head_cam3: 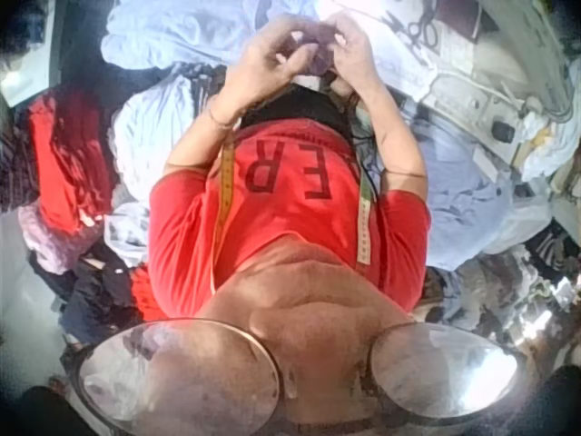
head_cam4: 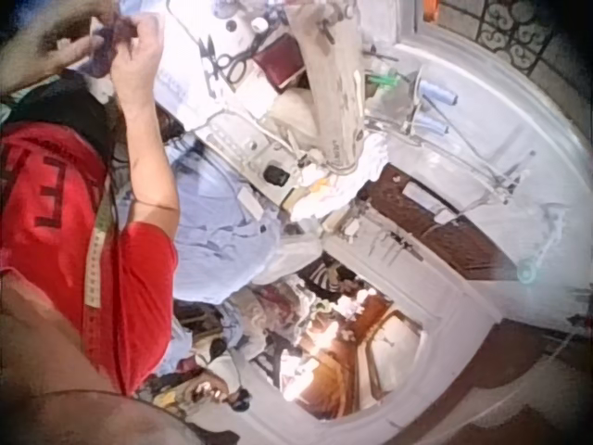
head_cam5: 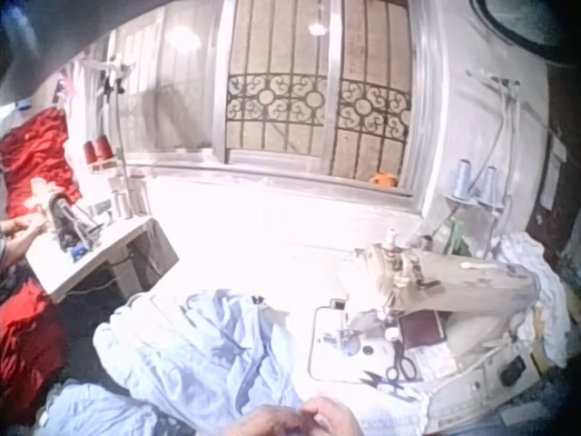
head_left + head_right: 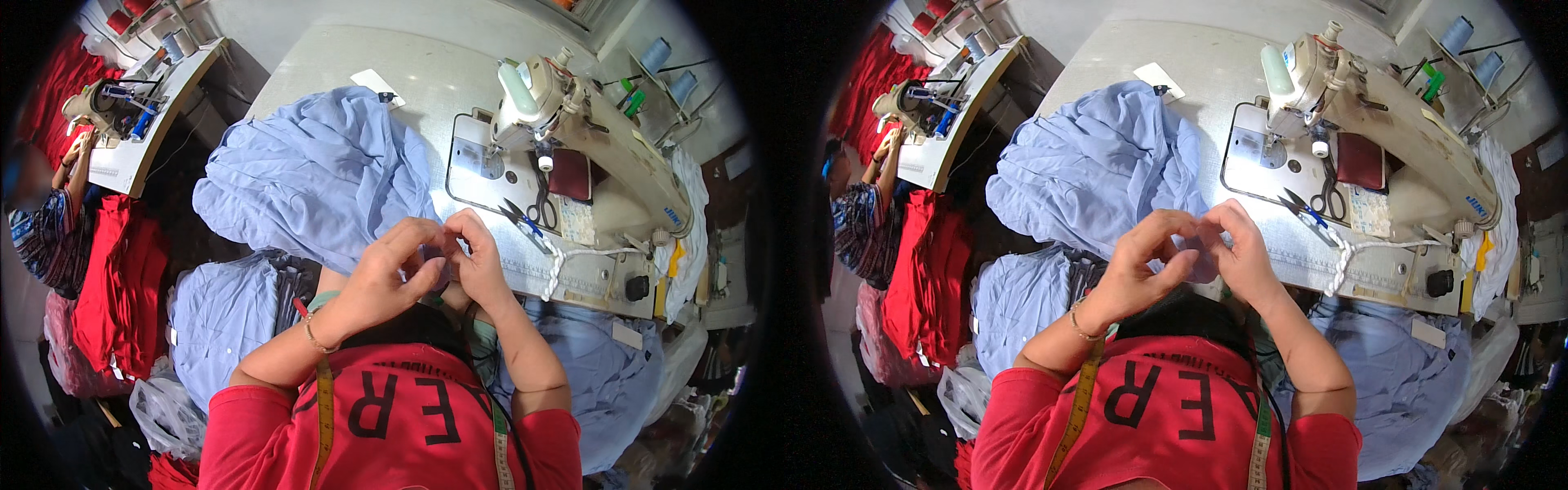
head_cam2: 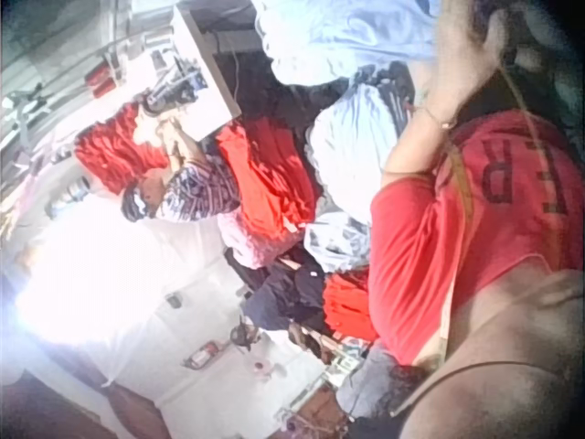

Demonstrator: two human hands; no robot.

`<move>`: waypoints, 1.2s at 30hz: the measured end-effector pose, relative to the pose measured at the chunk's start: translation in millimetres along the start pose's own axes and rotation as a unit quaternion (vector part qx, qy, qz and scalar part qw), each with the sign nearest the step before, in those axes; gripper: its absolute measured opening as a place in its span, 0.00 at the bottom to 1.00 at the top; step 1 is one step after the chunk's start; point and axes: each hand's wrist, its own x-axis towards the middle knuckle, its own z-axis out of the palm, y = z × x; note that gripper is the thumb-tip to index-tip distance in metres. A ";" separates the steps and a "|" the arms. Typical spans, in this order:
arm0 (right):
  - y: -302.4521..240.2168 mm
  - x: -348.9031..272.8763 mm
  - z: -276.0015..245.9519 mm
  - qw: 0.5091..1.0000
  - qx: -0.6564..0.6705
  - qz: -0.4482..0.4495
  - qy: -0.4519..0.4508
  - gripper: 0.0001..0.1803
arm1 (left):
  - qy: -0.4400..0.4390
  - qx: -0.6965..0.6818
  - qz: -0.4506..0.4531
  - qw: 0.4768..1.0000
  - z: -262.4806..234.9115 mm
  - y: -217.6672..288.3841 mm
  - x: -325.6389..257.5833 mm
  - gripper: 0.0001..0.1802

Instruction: The person trims loose threads from a light blue shirt using scissors. They repeatedly pick up the shirt, locate threads, cut them, and place the shirt back on the table.

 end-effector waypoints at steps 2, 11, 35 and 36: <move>-3.2 -1.0 1.0 1.000 -0.017 -0.020 0.014 0.03 | 0.004 0.033 -0.013 0.999 2.5 -2.8 3.8 0.13; -14.0 -3.7 -0.7 0.997 -0.050 -0.052 0.038 0.05 | 0.035 0.125 0.056 0.990 10.9 -36.2 6.1 0.15; 15.1 -29.1 -0.7 0.990 -0.139 0.023 -0.021 0.11 | 0.109 -0.262 -0.158 0.946 -6.1 -64.7 -6.0 0.08; 15.1 -29.1 -0.7 0.990 -0.139 0.022 -0.020 0.11 | 0.105 -0.279 -0.154 0.942 -7.1 -67.3 -7.4 0.07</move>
